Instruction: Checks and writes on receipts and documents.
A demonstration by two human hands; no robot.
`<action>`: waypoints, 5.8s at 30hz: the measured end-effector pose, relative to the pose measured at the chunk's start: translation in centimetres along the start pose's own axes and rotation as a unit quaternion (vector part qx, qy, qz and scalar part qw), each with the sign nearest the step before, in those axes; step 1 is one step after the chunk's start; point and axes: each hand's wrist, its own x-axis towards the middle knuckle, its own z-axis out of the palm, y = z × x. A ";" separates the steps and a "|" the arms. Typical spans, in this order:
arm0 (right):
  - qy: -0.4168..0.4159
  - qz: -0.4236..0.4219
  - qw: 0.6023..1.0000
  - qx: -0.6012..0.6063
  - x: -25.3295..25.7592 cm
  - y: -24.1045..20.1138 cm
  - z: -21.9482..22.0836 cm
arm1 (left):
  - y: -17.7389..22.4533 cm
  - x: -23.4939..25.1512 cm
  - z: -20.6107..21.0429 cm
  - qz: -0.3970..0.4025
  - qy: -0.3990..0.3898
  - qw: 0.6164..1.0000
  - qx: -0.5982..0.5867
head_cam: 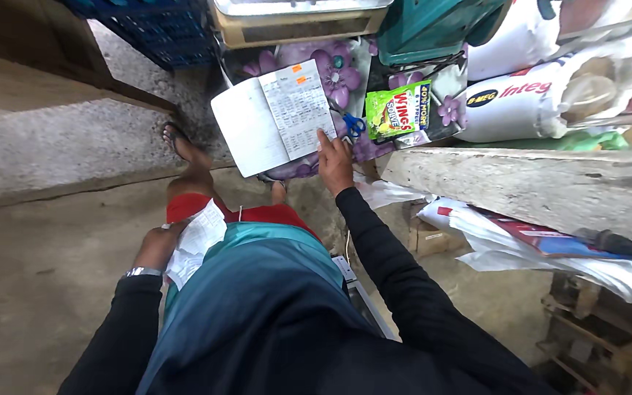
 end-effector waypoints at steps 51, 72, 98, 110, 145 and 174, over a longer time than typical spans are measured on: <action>-0.107 0.019 0.990 -0.085 0.5 -3.3 -1.9 | -0.8 0.1 1.9 -0.003 -0.001 1.000 -0.015; -0.101 0.024 0.993 -0.054 0.3 -4.2 -1.7 | 1.9 0.2 0.2 0.008 0.001 1.000 -0.002; -0.022 0.131 0.991 -0.033 0.7 -2.5 -1.3 | 1.5 0.1 1.1 0.017 0.000 1.000 -0.023; -0.294 0.081 0.853 0.423 -4.3 -13.3 -3.5 | 4.8 -3.5 1.2 0.217 0.083 0.968 -0.099; -0.405 0.199 0.760 0.467 -12.2 -42.4 11.8 | -30.2 -6.4 -18.1 0.144 0.212 0.651 -0.715; -0.493 -0.031 0.801 0.337 -7.4 -118.1 44.6 | -56.8 -6.2 -44.0 0.069 0.490 0.379 -0.782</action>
